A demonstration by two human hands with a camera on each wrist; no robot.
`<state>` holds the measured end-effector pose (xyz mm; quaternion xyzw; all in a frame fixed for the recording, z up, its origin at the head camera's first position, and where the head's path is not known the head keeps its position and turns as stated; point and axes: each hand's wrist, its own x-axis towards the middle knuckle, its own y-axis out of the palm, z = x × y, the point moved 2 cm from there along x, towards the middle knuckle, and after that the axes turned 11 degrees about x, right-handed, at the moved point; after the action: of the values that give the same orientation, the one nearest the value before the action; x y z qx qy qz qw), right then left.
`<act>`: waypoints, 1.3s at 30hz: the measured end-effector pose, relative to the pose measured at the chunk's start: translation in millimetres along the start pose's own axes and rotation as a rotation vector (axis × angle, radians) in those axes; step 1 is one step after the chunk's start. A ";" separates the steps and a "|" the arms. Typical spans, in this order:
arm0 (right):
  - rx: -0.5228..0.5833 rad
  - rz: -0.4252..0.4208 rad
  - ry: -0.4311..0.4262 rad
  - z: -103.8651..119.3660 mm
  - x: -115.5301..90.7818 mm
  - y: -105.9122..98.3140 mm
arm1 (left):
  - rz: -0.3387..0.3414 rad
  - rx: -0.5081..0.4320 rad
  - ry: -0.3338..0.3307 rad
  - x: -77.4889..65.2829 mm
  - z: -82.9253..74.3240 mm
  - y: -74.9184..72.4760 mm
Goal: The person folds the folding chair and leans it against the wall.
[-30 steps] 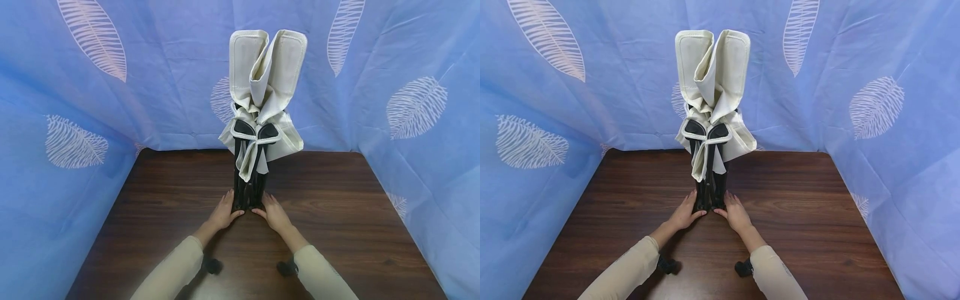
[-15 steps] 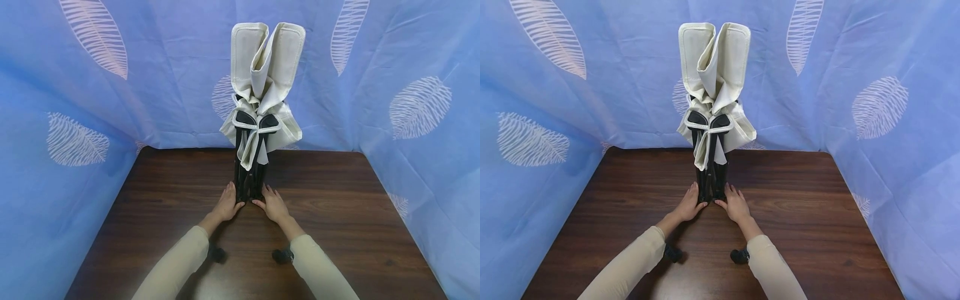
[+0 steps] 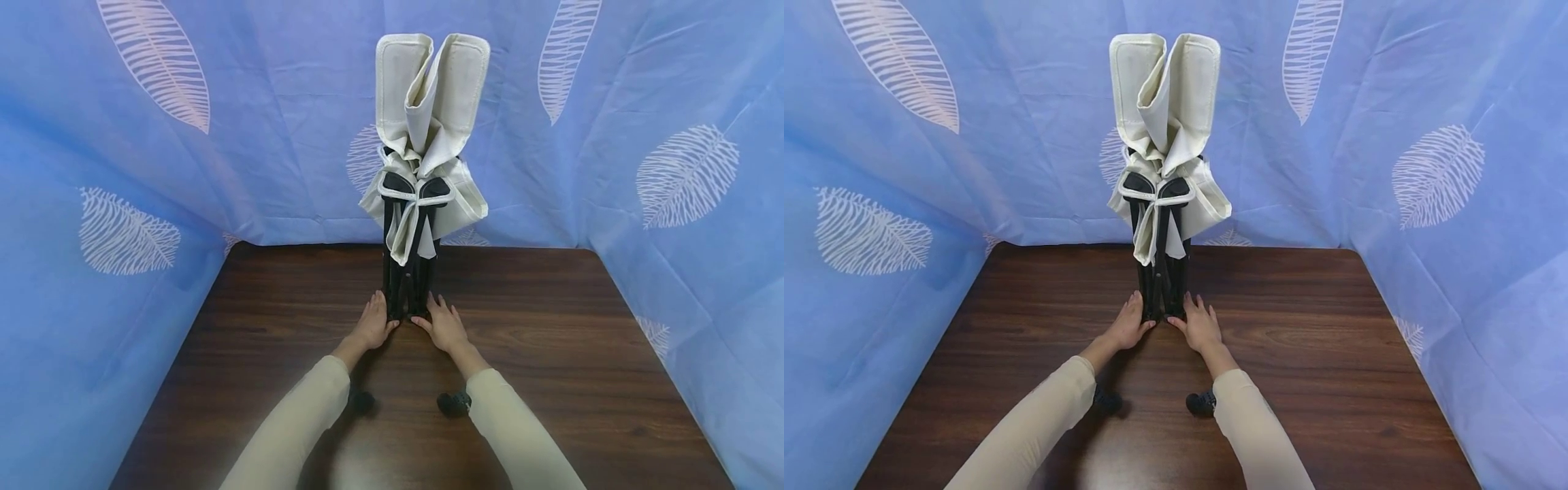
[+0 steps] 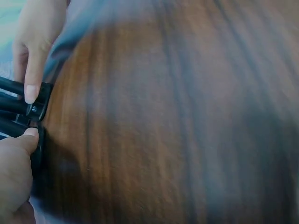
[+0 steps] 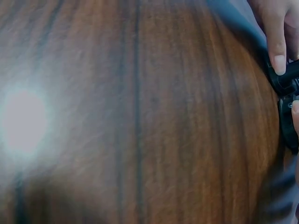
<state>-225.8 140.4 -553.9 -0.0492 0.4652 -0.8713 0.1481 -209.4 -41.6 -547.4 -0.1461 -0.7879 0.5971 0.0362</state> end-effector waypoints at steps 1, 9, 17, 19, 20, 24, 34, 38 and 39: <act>0.006 0.002 0.008 1.0 2.5 -0.3 | 0.003 0.005 -0.003 1.6 0.8 -1.2; 0.007 0.031 0.050 4.9 20.4 -5.1 | 0.028 0.060 -0.043 15.9 1.3 -10.1; -0.024 0.043 0.093 3.0 26.1 -12.3 | 0.026 0.087 -0.074 26.0 -10.9 -9.1; -0.034 0.051 0.088 4.5 28.4 -13.9 | 0.014 0.087 -0.082 26.7 -12.1 -9.6; -0.030 0.051 0.089 5.1 30.0 -14.4 | 0.010 0.087 -0.086 27.0 -12.2 -10.0; 0.010 0.059 0.114 6.2 36.0 -13.8 | 0.007 0.084 -0.095 29.4 -9.6 -10.2; 0.062 0.086 0.135 8.6 46.8 -10.7 | 0.011 0.112 -0.112 34.8 -5.5 -11.1; 0.067 0.099 0.143 7.8 50.1 -10.4 | 0.016 0.134 -0.118 36.9 -4.3 -11.8; 0.065 0.101 0.145 7.5 50.9 -10.6 | 0.014 0.140 -0.117 37.6 -4.0 -11.9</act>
<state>-274.7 124.5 -543.6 0.0424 0.4481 -0.8787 0.1591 -246.5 -30.5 -539.3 -0.1135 -0.7439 0.6586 -0.0039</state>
